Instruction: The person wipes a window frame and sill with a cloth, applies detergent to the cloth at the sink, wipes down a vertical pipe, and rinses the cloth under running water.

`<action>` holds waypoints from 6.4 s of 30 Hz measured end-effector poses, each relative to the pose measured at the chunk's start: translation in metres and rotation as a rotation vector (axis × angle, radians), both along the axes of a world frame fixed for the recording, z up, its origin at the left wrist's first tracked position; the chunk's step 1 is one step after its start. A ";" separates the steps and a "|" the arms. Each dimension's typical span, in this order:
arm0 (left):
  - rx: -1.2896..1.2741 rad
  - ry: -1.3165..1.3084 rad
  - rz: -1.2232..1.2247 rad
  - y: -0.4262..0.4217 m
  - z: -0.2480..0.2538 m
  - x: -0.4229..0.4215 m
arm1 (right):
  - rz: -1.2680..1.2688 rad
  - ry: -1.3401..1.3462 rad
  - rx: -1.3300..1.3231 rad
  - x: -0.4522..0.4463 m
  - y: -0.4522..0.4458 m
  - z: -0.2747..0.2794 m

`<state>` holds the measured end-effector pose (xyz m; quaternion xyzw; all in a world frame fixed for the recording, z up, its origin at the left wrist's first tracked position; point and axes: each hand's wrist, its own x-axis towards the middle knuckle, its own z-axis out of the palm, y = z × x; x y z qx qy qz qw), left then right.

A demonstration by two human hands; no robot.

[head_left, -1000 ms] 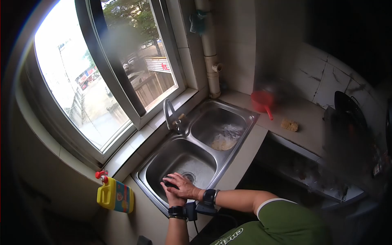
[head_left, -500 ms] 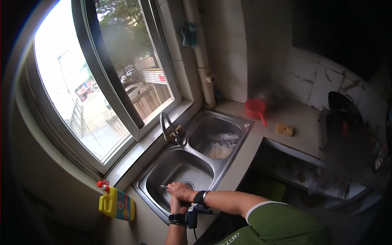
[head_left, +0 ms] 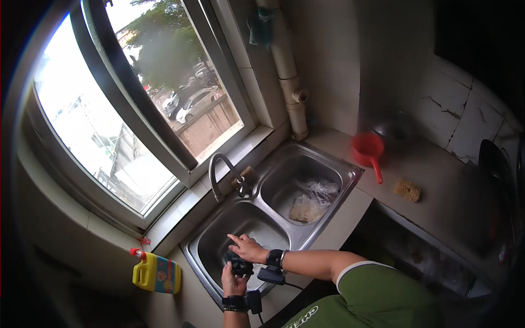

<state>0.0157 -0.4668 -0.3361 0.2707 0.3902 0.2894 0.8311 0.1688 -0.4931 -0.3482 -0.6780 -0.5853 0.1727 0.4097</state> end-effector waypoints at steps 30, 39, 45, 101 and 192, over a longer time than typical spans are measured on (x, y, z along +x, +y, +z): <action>0.414 0.484 0.270 -0.067 0.077 -0.026 | -1.019 -0.677 0.715 0.479 0.005 0.196; 0.324 0.561 0.251 -0.053 0.069 0.013 | -1.009 -0.451 0.620 0.531 0.025 0.164; 0.288 0.519 0.247 -0.056 0.072 0.010 | -1.031 0.137 0.460 0.587 0.005 0.158; 0.223 0.616 0.451 -0.059 0.077 -0.053 | -1.155 -0.303 0.201 0.538 -0.003 0.179; 0.406 0.534 0.222 -0.031 0.083 0.011 | -0.812 -0.323 0.154 0.529 -0.031 0.151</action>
